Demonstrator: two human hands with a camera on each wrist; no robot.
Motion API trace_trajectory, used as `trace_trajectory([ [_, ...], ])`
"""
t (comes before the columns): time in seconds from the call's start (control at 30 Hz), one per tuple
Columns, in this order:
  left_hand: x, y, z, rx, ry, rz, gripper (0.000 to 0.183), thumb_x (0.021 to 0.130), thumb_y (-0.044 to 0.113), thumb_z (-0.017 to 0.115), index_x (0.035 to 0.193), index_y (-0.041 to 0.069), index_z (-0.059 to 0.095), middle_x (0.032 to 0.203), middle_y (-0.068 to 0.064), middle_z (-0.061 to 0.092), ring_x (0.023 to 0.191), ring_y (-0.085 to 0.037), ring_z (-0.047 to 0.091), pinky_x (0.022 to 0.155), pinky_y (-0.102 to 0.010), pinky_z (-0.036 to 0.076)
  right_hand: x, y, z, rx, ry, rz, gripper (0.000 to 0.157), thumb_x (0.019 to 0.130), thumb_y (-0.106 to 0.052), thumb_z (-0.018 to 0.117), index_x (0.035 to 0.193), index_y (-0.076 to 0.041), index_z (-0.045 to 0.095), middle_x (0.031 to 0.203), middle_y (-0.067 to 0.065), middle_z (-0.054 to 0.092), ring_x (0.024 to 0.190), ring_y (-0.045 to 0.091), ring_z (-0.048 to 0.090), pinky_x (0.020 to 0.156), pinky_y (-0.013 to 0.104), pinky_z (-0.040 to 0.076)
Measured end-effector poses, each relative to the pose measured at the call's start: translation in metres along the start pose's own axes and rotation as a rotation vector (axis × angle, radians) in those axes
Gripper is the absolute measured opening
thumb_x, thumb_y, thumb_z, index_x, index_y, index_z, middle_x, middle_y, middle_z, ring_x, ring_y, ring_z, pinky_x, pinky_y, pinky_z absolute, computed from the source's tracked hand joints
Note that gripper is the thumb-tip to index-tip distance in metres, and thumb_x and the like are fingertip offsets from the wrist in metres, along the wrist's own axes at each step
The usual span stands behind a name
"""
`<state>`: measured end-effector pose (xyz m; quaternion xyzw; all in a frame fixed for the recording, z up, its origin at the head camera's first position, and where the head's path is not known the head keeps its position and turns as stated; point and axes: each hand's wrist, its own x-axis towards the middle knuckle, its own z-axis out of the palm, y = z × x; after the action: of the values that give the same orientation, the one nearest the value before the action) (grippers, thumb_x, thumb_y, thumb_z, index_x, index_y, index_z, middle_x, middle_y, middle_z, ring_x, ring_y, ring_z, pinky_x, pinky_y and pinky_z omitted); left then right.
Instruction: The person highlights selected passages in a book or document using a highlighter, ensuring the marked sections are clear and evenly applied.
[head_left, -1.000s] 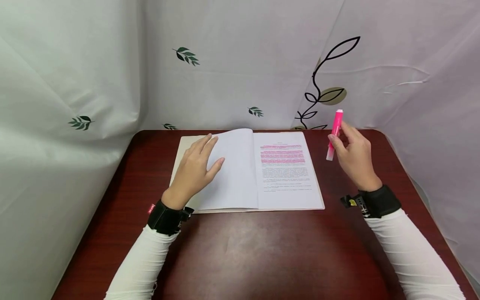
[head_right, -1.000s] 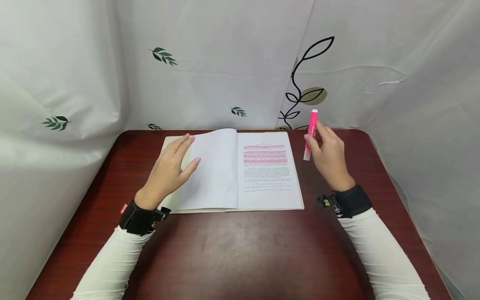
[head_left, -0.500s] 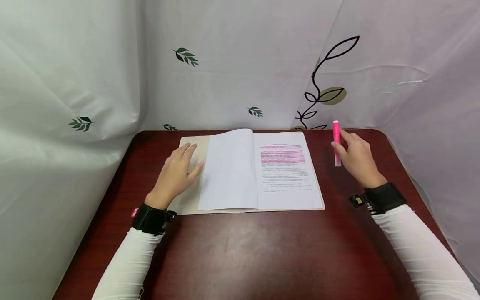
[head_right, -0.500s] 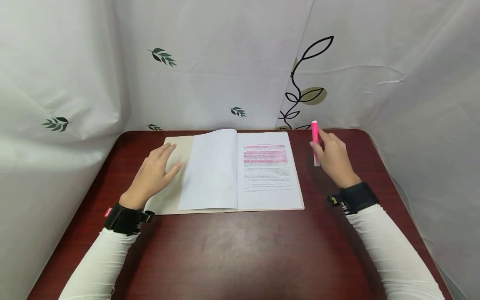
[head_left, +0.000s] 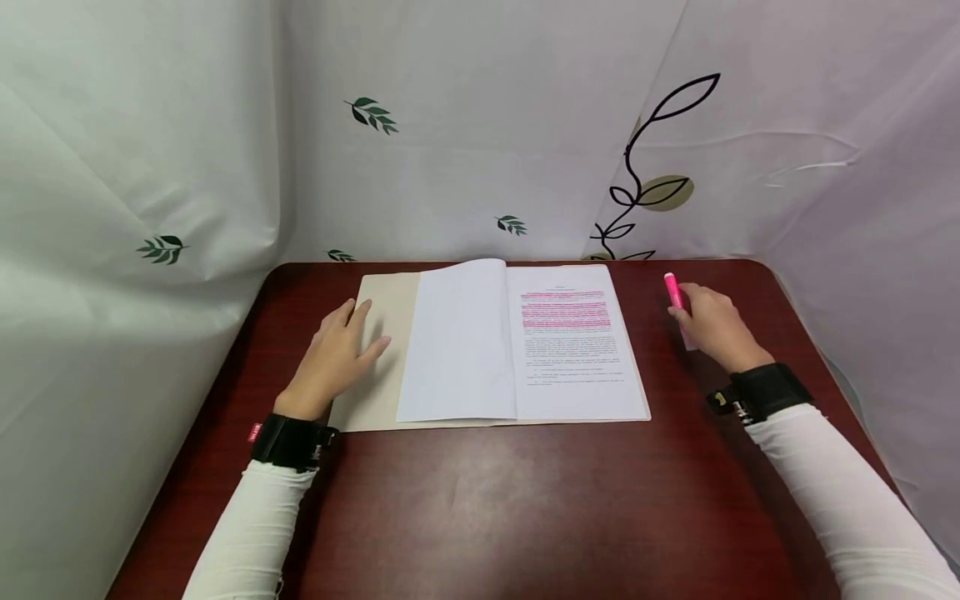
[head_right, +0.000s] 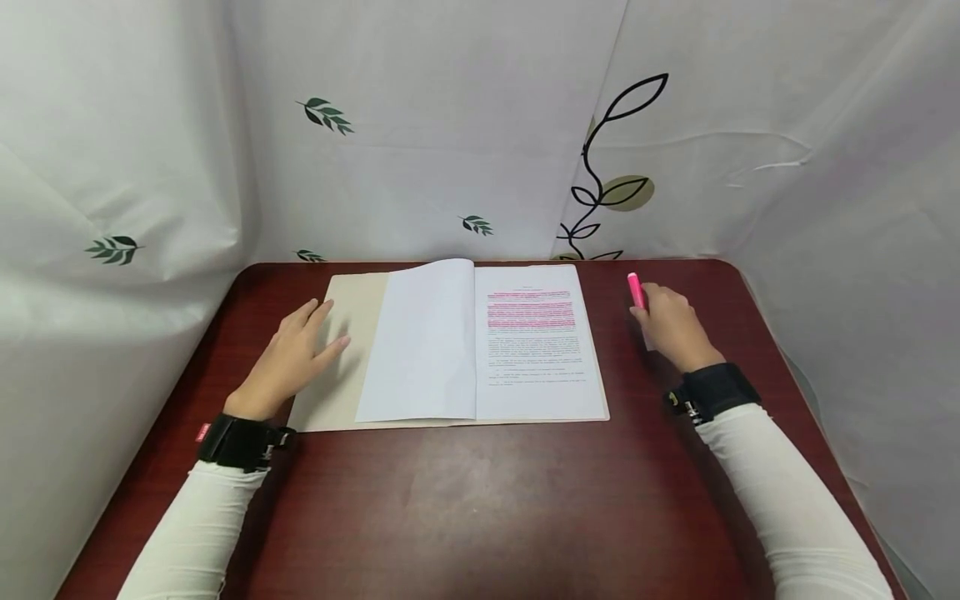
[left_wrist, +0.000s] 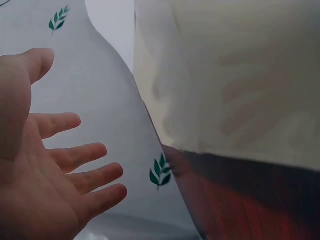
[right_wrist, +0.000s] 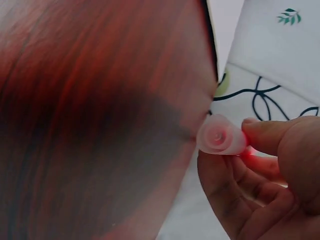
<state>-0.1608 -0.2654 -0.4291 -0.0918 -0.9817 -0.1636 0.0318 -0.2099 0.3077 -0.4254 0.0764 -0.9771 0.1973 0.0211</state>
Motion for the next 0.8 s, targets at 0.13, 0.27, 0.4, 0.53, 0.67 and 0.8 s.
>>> trace_trajectory([
  [0.13,-0.004,-0.007,-0.002,-0.033,-0.056,-0.060,0.079,0.103,0.047,0.057,0.161,0.001,0.028,0.162,-0.036,0.025,0.148,-0.057,0.025,0.115,-0.074,0.028,0.000,0.007,0.003,-0.037,-0.028,0.006,0.046,0.101,-0.010,0.065,0.132,0.019,0.049,0.103,0.034,0.061,0.091,0.046,0.060,0.080,0.062,0.051],
  [0.27,-0.007,-0.015,-0.002,-0.054,-0.101,-0.104,0.083,0.104,0.051,0.055,0.162,0.001,0.024,0.163,-0.037,0.021,0.149,-0.058,0.020,0.115,-0.075,0.026,0.002,0.014,0.005,-0.065,-0.063,0.012,0.040,0.101,-0.010,0.063,0.125,0.018,0.051,0.096,0.032,0.061,0.088,0.046,0.061,0.077,0.061,0.050],
  [0.4,-0.010,-0.020,0.000,-0.060,-0.127,-0.122,0.084,0.104,0.051,0.053,0.161,-0.002,0.023,0.162,-0.039,0.019,0.148,-0.060,0.019,0.115,-0.075,0.025,0.003,0.019,0.008,-0.081,-0.109,0.032,0.032,0.102,-0.011,0.062,0.117,0.016,0.052,0.092,0.029,0.060,0.084,0.045,0.059,0.075,0.060,0.051],
  [0.53,-0.012,-0.022,0.000,-0.066,-0.143,-0.130,0.083,0.105,0.048,0.053,0.161,-0.005,0.022,0.162,-0.040,0.020,0.148,-0.061,0.018,0.116,-0.074,0.024,0.004,0.021,0.011,-0.096,-0.131,0.047,0.032,0.102,-0.011,0.061,0.116,0.015,0.052,0.095,0.032,0.058,0.088,0.047,0.059,0.077,0.062,0.051],
  [0.67,-0.013,-0.024,0.000,-0.079,-0.156,-0.150,0.083,0.105,0.047,0.054,0.160,-0.006,0.022,0.162,-0.040,0.019,0.148,-0.061,0.017,0.116,-0.074,0.024,0.003,0.021,0.014,-0.102,-0.147,0.057,0.032,0.101,-0.011,0.062,0.117,0.015,0.053,0.098,0.034,0.059,0.093,0.050,0.059,0.079,0.064,0.051],
  [0.8,-0.015,-0.026,0.000,-0.093,-0.165,-0.174,0.083,0.105,0.046,0.054,0.161,-0.006,0.021,0.162,-0.040,0.018,0.149,-0.060,0.015,0.116,-0.074,0.024,0.003,0.022,0.016,-0.107,-0.150,0.062,0.031,0.101,-0.011,0.062,0.116,0.014,0.053,0.100,0.035,0.059,0.093,0.051,0.060,0.079,0.065,0.051],
])
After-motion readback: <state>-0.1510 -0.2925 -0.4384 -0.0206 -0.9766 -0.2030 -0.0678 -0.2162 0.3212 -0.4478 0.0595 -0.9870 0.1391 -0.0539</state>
